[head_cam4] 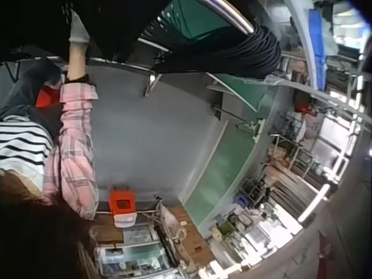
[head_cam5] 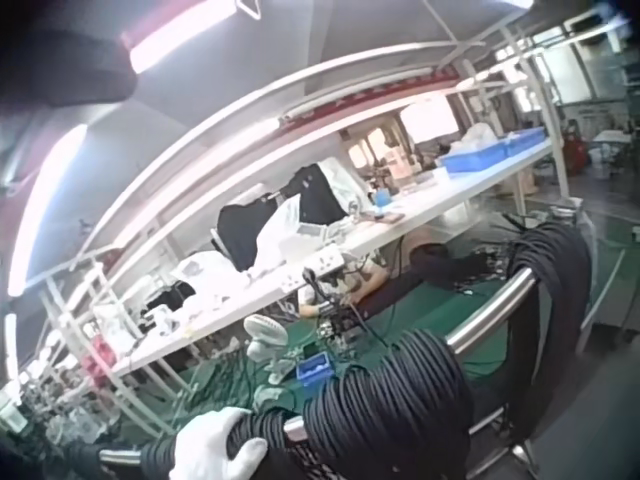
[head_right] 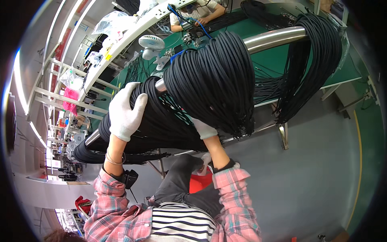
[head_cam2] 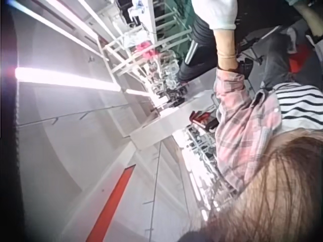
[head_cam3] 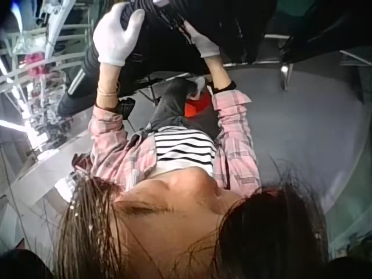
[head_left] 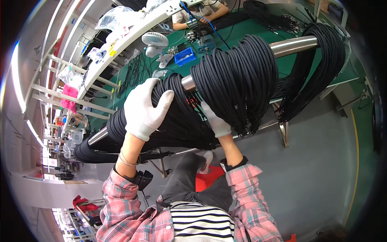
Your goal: Testing and organizing large bundles of black cables using an industrial testing device at a workstation.
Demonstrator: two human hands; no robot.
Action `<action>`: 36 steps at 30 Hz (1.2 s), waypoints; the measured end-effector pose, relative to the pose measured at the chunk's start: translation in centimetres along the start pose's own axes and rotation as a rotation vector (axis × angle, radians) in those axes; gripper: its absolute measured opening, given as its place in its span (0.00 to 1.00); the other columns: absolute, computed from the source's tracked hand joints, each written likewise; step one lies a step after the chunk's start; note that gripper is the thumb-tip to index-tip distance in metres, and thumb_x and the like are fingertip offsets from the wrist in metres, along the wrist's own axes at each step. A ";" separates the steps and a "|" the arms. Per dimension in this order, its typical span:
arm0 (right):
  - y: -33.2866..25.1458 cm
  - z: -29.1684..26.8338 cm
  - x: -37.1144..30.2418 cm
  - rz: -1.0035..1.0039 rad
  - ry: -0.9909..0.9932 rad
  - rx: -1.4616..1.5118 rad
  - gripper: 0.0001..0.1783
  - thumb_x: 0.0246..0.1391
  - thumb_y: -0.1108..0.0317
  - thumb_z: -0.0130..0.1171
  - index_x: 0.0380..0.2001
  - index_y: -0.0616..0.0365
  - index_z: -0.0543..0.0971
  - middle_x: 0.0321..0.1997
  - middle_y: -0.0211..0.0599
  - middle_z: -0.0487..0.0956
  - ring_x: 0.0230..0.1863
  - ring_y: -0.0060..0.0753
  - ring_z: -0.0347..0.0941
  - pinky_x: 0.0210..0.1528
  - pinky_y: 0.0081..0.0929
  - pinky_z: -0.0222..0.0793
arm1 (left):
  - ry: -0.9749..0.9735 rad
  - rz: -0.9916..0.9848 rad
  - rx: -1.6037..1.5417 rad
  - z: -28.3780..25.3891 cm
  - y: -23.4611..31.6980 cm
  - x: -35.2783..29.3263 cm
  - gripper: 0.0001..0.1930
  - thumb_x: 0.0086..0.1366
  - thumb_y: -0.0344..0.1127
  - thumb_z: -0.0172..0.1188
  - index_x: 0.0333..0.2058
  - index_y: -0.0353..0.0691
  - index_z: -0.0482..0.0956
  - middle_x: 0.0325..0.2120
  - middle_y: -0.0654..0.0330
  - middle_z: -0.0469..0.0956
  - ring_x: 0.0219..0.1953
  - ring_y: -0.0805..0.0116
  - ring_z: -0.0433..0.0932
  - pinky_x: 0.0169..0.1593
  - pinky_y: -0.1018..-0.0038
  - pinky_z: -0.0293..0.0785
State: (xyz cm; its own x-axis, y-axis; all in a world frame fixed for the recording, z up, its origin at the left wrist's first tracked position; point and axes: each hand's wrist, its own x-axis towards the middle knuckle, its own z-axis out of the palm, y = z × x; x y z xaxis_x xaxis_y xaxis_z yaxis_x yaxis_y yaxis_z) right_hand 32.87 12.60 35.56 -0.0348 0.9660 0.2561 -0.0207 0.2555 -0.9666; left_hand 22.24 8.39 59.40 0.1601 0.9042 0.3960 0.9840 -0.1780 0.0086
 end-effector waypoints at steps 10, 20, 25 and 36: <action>11.9 1.0 1.9 0.110 -0.114 0.617 0.25 0.54 0.49 0.58 0.49 0.55 0.76 0.58 0.47 0.72 0.56 0.48 0.69 0.59 0.38 0.62 | -0.109 0.181 -0.176 -1.1 -0.8 0.8 0.25 0.63 0.44 0.52 0.55 0.38 0.69 0.45 0.42 0.76 0.48 0.45 0.75 0.52 0.65 0.69; 0.9 0.9 -1.6 0.186 -0.406 -0.215 0.34 0.55 0.44 0.54 0.56 0.59 0.71 0.55 0.48 0.75 0.55 0.52 0.72 0.59 0.40 0.65 | -0.234 -0.047 -0.169 -1.9 -1.9 0.8 0.26 0.53 0.46 0.65 0.45 0.33 0.74 0.35 0.41 0.79 0.40 0.47 0.79 0.45 0.66 0.72; 11.7 -3.1 -0.7 -0.173 0.266 -0.529 0.32 0.54 0.43 0.52 0.56 0.51 0.73 0.62 0.40 0.71 0.62 0.50 0.64 0.67 0.41 0.54 | -0.169 0.119 -0.278 -0.5 -0.6 1.7 0.29 0.53 0.43 0.63 0.54 0.43 0.73 0.41 0.45 0.79 0.42 0.49 0.80 0.46 0.67 0.73; 6.4 3.0 -9.1 0.183 -0.182 -0.141 0.16 0.52 0.59 0.57 0.41 0.57 0.80 0.43 0.47 0.79 0.45 0.51 0.76 0.49 0.39 0.71 | -0.073 0.082 -0.067 -0.4 -2.5 0.6 0.26 0.64 0.41 0.49 0.62 0.52 0.65 0.25 0.48 0.77 0.24 0.54 0.77 0.33 0.67 0.73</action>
State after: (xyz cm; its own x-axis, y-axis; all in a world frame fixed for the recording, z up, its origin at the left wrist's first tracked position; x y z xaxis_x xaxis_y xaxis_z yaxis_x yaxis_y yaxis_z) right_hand 30.07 5.38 27.09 -0.2041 0.9769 0.0628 0.1411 0.0928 -0.9856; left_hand 19.88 9.22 60.04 0.2474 0.9111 0.3298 0.9603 -0.2758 0.0416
